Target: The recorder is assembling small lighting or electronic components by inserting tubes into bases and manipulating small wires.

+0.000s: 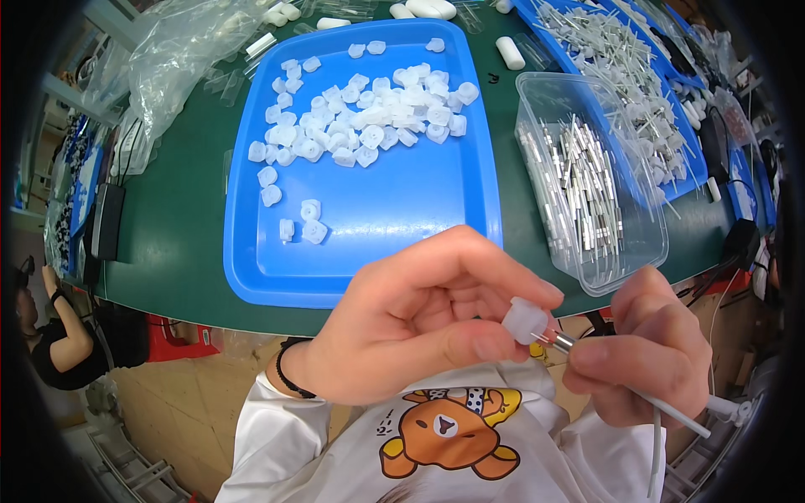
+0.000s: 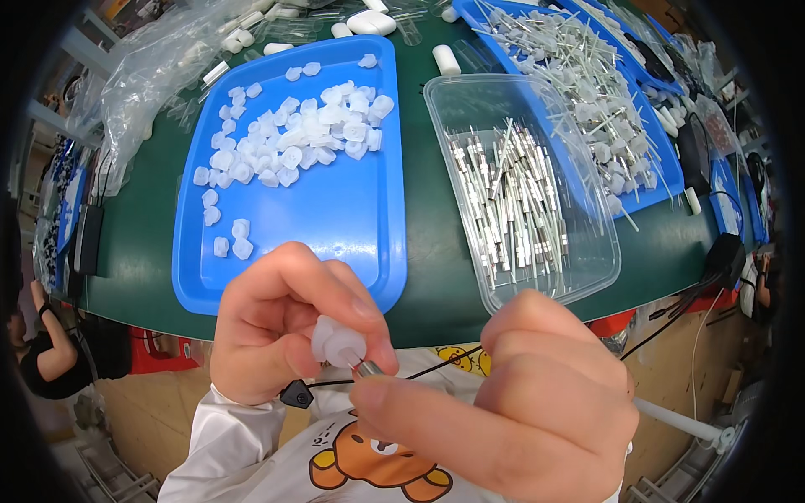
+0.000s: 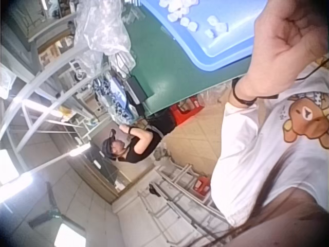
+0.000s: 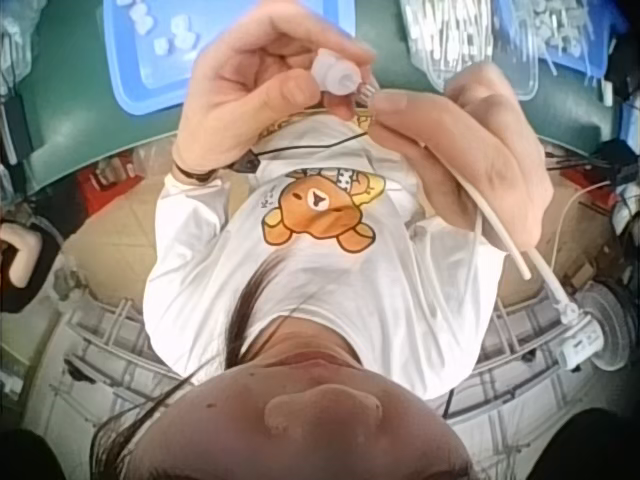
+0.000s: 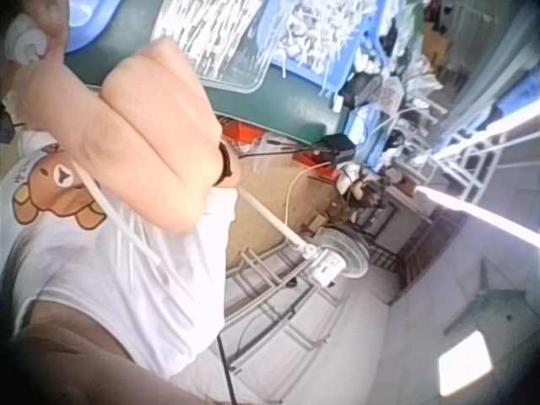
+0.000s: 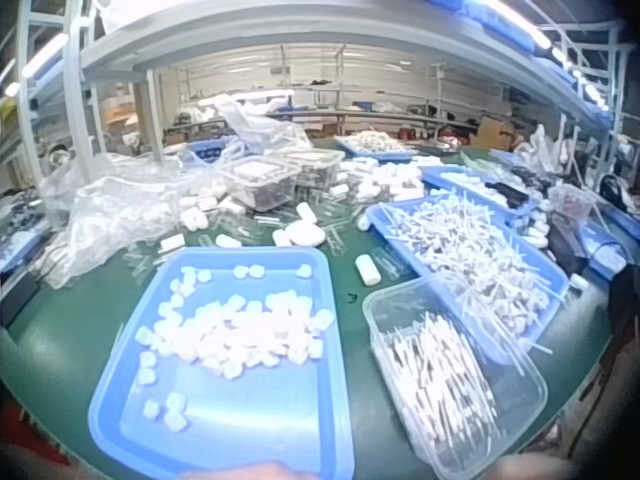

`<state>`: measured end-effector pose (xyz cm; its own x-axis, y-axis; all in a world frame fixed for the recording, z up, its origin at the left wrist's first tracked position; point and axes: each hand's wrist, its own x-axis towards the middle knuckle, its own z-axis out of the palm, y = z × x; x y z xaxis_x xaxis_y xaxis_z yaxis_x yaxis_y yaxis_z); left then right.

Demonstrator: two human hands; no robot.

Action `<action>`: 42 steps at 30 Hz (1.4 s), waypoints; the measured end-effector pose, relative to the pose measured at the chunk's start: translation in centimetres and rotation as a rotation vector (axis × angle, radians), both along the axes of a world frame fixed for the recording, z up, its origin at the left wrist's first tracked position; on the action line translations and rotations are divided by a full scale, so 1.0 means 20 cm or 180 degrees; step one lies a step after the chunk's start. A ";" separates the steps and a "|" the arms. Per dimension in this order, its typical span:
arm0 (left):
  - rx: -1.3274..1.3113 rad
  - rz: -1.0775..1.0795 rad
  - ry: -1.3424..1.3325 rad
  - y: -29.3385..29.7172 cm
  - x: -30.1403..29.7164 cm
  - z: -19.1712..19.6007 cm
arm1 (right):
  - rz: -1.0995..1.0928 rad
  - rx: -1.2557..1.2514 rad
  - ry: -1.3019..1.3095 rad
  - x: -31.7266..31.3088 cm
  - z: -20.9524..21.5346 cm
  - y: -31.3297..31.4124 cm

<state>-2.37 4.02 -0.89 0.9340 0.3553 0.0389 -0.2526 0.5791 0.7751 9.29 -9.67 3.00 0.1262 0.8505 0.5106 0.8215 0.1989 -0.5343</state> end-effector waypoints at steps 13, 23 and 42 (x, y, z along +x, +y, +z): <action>0.0215 -0.0068 0.0071 0.01 0.00 0.00 | 0.0205 0.0034 0.0171 0.03 0.01 0.02; 0.0081 0.0129 -0.0026 0.00 0.00 -0.02 | 0.0029 0.0096 0.0014 -0.01 -0.02 0.03; 0.0124 -0.0066 -0.0310 0.01 -0.03 -0.04 | 0.0372 0.0593 0.0279 -0.02 -0.05 0.07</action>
<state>-2.99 4.26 -1.73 0.9322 0.3323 0.1434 -0.3162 0.5549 0.7695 8.93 -8.21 1.91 0.0833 0.7541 0.6515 0.7392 0.3917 -0.5479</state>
